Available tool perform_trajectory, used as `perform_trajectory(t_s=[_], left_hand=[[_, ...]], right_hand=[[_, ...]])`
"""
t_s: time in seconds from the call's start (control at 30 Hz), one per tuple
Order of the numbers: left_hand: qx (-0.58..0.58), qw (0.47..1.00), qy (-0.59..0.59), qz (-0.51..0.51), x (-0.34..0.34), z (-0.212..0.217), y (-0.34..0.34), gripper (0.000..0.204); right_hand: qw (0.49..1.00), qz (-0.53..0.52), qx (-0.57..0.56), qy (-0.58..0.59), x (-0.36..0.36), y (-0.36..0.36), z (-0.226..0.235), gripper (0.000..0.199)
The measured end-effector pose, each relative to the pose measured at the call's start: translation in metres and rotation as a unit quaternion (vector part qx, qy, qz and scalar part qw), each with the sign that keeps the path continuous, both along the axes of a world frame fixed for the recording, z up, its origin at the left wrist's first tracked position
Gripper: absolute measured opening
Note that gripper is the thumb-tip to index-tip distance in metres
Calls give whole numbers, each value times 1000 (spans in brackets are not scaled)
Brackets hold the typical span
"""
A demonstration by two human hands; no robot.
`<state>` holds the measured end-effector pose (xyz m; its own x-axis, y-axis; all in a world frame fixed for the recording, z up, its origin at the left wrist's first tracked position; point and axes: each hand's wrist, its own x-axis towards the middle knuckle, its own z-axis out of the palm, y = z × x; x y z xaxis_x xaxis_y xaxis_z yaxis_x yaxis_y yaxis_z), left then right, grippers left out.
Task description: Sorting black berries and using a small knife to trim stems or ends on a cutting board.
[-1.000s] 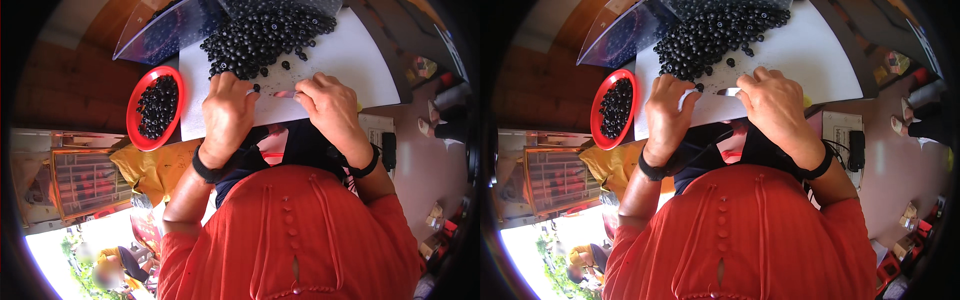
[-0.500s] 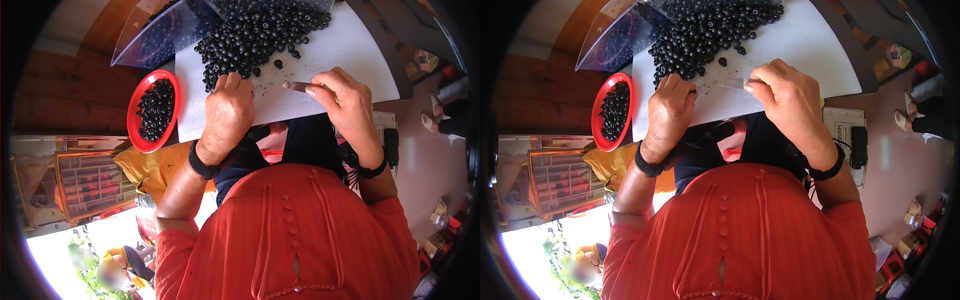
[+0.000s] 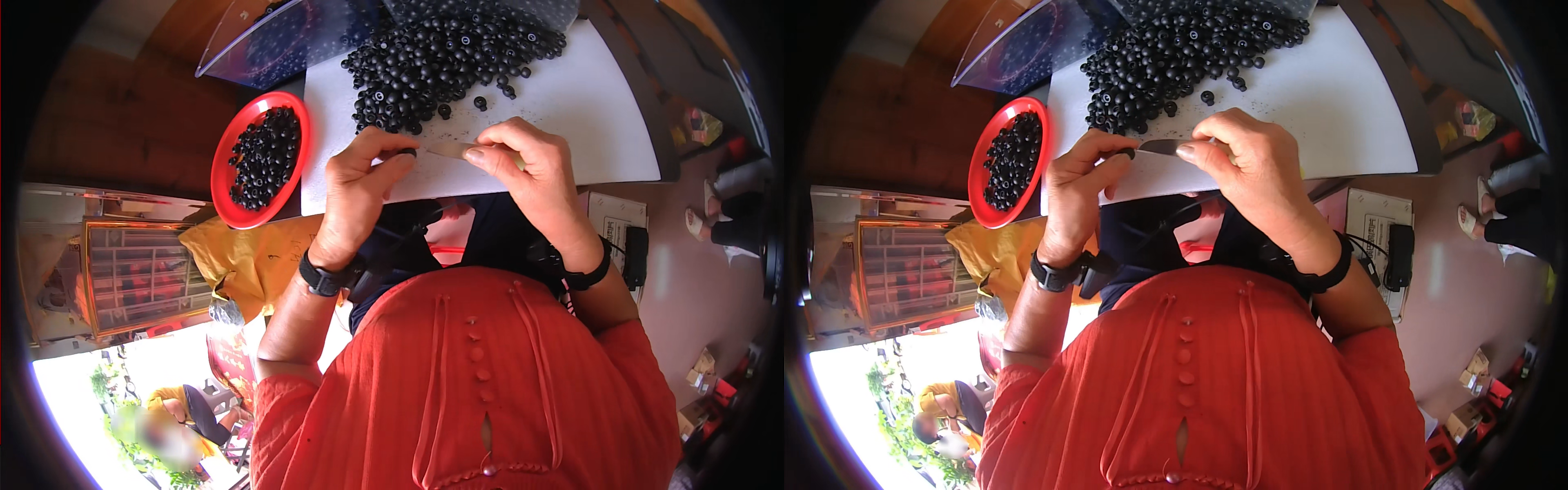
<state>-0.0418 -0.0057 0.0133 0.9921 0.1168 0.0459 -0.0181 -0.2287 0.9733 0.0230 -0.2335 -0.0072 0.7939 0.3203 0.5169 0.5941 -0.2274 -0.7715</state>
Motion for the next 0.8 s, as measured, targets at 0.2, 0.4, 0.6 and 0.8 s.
perform_trajectory(t_s=[0.2,0.4,0.6,0.8], left_hand=[[-292,956,1,-7,-12,-11,14,23],[-320,947,-29,-23,-14,-20,17,27],[-332,943,-33,-9,-12,-22,16,28],[-333,942,-44,-23,-14,-25,16,27]], right_hand=[[998,51,13,26,-3,33,4,18],[998,47,-1,35,-3,42,5,17],[997,31,-6,66,-2,44,6,21],[997,38,-21,70,-3,45,5,26]])
